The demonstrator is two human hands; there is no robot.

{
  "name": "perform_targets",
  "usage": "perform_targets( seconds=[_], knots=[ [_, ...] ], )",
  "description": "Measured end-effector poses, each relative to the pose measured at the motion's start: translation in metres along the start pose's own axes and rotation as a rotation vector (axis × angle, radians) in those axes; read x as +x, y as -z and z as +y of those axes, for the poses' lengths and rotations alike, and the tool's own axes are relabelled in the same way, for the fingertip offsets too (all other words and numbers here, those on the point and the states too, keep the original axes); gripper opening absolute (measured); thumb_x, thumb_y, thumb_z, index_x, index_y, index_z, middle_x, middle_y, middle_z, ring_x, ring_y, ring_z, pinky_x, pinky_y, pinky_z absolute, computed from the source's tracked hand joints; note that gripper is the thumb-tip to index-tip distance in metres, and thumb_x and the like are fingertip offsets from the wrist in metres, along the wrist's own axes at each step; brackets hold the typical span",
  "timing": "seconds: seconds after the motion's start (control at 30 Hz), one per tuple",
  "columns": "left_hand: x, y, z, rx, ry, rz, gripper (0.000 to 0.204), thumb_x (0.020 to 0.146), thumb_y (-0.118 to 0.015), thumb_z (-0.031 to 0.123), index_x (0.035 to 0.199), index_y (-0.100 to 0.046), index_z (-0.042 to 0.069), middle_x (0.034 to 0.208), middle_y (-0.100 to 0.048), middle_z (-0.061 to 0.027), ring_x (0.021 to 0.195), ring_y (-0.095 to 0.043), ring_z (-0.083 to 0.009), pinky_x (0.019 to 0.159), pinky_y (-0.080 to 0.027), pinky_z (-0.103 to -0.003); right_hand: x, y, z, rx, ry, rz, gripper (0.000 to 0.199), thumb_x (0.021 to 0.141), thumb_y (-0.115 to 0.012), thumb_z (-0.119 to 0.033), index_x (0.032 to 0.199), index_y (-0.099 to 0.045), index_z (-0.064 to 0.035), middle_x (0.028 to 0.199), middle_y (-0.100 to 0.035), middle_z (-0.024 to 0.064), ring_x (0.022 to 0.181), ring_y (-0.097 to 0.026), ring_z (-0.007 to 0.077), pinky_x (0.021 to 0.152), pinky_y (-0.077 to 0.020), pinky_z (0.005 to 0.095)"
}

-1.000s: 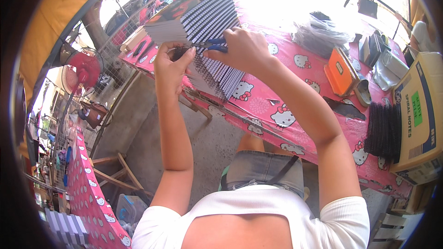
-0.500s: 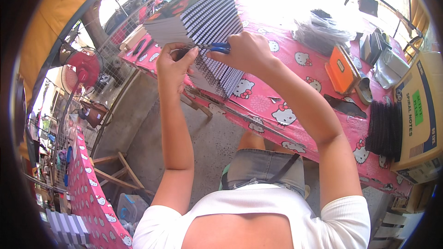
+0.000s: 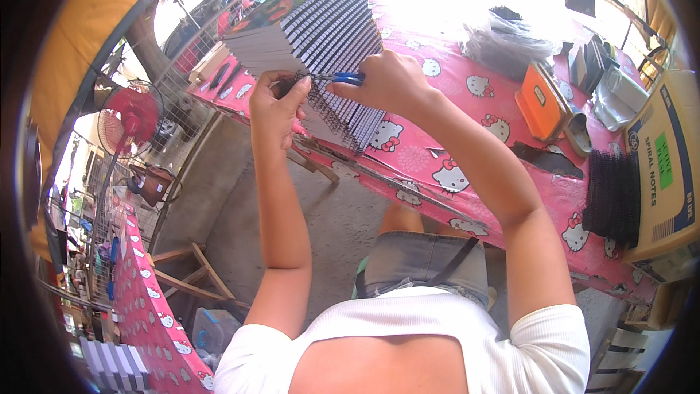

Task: The person assembles spiral notebooks by aligning notebook covers and pages, inserting a plastic spiral coil through the pre-punched holes using a rotating machine, and trimming the ends of the coil with pliers.

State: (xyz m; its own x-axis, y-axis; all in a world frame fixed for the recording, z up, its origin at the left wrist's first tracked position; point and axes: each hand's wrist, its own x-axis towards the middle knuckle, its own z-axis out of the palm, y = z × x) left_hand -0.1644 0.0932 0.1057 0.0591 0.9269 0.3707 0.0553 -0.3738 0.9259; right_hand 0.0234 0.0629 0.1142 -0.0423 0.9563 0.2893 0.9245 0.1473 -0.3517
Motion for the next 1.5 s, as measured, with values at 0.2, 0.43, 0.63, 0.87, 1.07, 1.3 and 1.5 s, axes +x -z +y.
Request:
perform_targets(
  seconds=[0.2,0.43,0.63,0.87,1.07,1.3,1.5],
  knots=[
    [-0.003,-0.002,-0.006,-0.082,0.044,-0.014,0.04,0.074,-0.079,0.01,0.103,-0.054,-0.002,0.074,-0.061,-0.0062,0.052,-0.049,-0.0073,0.043,-0.037,-0.02,-0.016,-0.009,0.017,-0.06,0.113,0.186,0.063,0.076,-0.06,-0.065,0.083,-0.063,-0.0025,0.079,-0.064,0.0125,0.075,-0.065,0.0286,0.064,-0.0502,0.04],
    [-0.002,-0.003,-0.014,0.036,0.0,0.006,0.042,0.071,-0.08,0.007,0.103,-0.053,0.0,0.077,-0.061,-0.0063,0.052,-0.048,-0.006,0.041,-0.035,-0.02,-0.006,-0.015,0.009,-0.064,0.156,0.236,0.065,0.076,-0.061,-0.065,0.084,-0.063,0.0001,0.085,-0.065,0.0161,0.082,-0.065,0.0293,0.073,-0.0513,0.0397],
    [-0.005,-0.008,-0.012,0.008,-0.024,0.006,0.037,0.071,-0.079,0.004,0.099,-0.054,0.0,0.08,-0.061,-0.0061,0.055,-0.049,-0.0059,0.043,-0.037,-0.02,-0.008,-0.014,0.018,-0.144,0.227,0.34,0.068,0.074,-0.061,-0.066,0.084,-0.063,0.0007,0.086,-0.065,0.0165,0.082,-0.065,0.0302,0.072,-0.0517,0.0401],
    [0.001,-0.006,-0.023,0.071,-0.071,0.017,0.033,0.07,-0.076,0.007,0.094,-0.055,0.001,0.08,-0.058,-0.0046,0.06,-0.05,-0.0081,0.042,-0.039,-0.021,-0.004,-0.01,0.017,-0.15,0.266,0.321,0.068,0.075,-0.061,-0.066,0.085,-0.063,0.0011,0.087,-0.065,0.0165,0.084,-0.065,0.03,0.074,-0.0515,0.0396],
    [-0.004,-0.011,-0.017,0.03,-0.078,0.013,0.033,0.072,-0.076,0.002,0.098,-0.055,0.0,0.081,-0.06,-0.0057,0.056,-0.049,-0.007,0.047,-0.039,-0.02,-0.007,-0.015,0.024,-0.141,0.239,0.325,0.069,0.074,-0.061,-0.066,0.087,-0.064,0.0018,0.087,-0.065,0.0172,0.084,-0.065,0.0313,0.074,-0.0516,0.0393],
    [-0.005,-0.012,-0.017,-0.017,-0.066,-0.007,0.031,0.074,-0.074,0.004,0.098,-0.055,0.0,0.077,-0.058,-0.0043,0.052,-0.047,-0.007,0.044,-0.037,-0.02,-0.002,-0.02,0.025,-0.116,0.273,0.364,0.068,0.074,-0.061,-0.067,0.084,-0.063,0.0009,0.083,-0.064,0.0168,0.08,-0.065,0.0309,0.071,-0.0518,0.0395],
    [-0.003,-0.005,-0.018,-0.051,0.028,0.029,0.032,0.075,-0.074,0.004,0.101,-0.054,0.0,0.076,-0.059,-0.0053,0.053,-0.049,-0.0081,0.043,-0.038,-0.021,-0.004,-0.005,0.013,-0.049,0.156,0.048,0.068,0.077,-0.056,-0.069,0.07,-0.064,-0.0019,0.064,-0.063,0.0116,0.058,-0.064,0.0286,0.058,-0.051,0.041]
  ],
)
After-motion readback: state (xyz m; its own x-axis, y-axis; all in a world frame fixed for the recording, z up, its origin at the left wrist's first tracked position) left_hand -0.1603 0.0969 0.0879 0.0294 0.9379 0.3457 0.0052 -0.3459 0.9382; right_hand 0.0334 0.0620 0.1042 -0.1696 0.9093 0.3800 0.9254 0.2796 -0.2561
